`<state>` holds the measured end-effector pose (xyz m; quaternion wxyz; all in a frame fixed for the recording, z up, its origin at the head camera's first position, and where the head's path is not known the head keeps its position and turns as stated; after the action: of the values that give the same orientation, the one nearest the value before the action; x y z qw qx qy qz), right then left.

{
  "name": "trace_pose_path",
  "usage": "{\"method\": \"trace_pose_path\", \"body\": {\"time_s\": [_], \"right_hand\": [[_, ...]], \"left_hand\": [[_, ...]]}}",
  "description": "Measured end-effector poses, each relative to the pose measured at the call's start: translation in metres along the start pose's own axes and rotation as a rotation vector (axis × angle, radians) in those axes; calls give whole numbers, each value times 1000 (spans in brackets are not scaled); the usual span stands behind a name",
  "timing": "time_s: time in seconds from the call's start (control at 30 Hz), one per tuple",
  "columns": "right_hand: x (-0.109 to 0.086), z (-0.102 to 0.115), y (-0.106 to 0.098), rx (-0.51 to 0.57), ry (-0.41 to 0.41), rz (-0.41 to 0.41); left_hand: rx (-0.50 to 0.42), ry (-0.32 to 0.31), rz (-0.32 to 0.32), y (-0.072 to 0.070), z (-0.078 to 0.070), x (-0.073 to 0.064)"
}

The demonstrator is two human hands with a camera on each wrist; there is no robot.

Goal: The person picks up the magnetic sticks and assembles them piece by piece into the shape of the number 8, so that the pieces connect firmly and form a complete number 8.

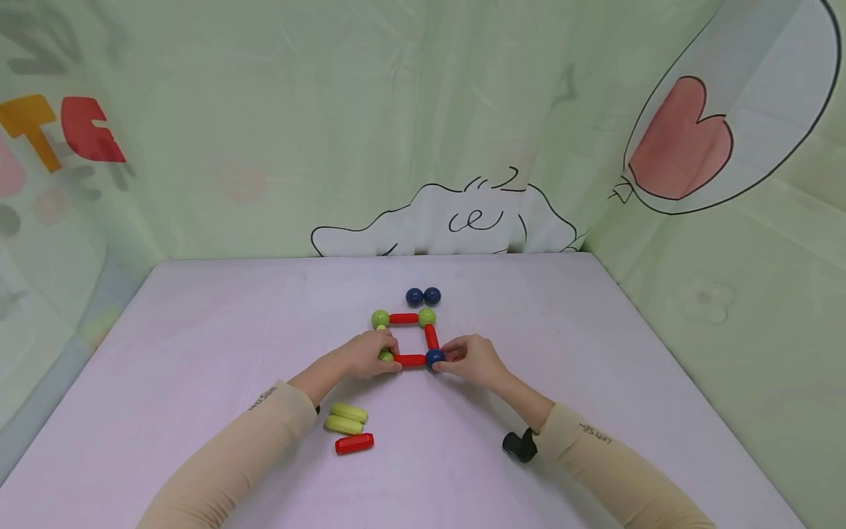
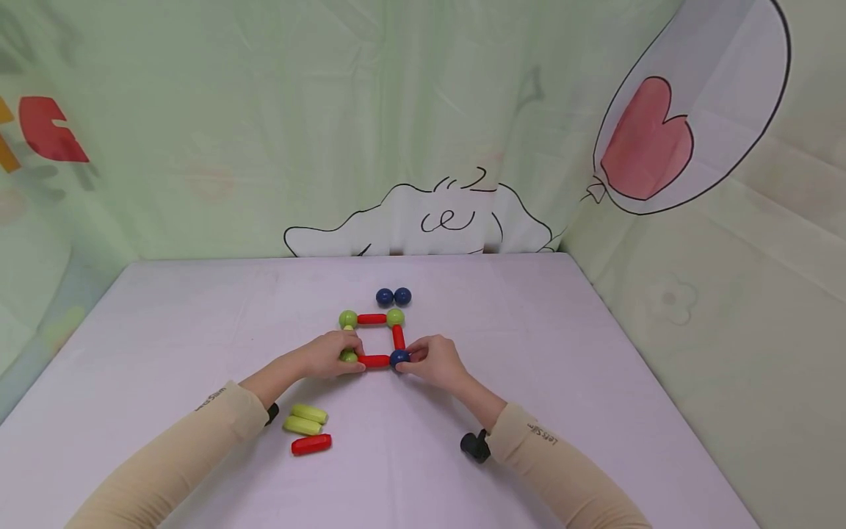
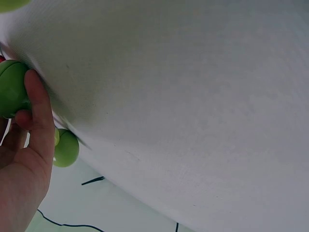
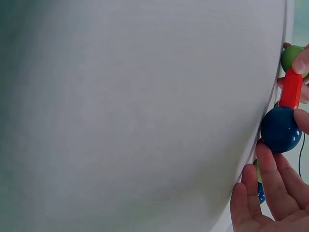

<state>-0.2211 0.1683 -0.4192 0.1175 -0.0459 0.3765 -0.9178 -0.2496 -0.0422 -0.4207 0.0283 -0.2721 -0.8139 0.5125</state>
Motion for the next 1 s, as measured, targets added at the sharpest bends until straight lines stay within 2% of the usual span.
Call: {"method": "trace_pose_path", "body": {"time_s": [0.27, 0.5, 0.67, 1.0], "right_hand": [[0, 2, -2, 18, 27, 19], [5, 1, -6, 37, 103, 25], [12, 0, -7, 49, 111, 19], [28, 0, -4, -9, 164, 43]], "left_hand": [[-8, 1, 4, 0, 1, 1], [-12, 17, 1, 0, 2, 2], [-20, 0, 9, 1, 2, 2], [-23, 18, 9, 2, 4, 3]]}}
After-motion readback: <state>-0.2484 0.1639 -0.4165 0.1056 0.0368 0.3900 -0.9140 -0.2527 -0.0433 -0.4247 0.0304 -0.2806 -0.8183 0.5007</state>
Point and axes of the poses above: each hand's wrist, its own x-axis towards the middle knuckle, its own y-axis out of the palm, z = x × y, the point moved 1 cm from there along x, towards the middle knuckle, and after that the axes turned 10 degrees about -y, right-handed, at the moved point
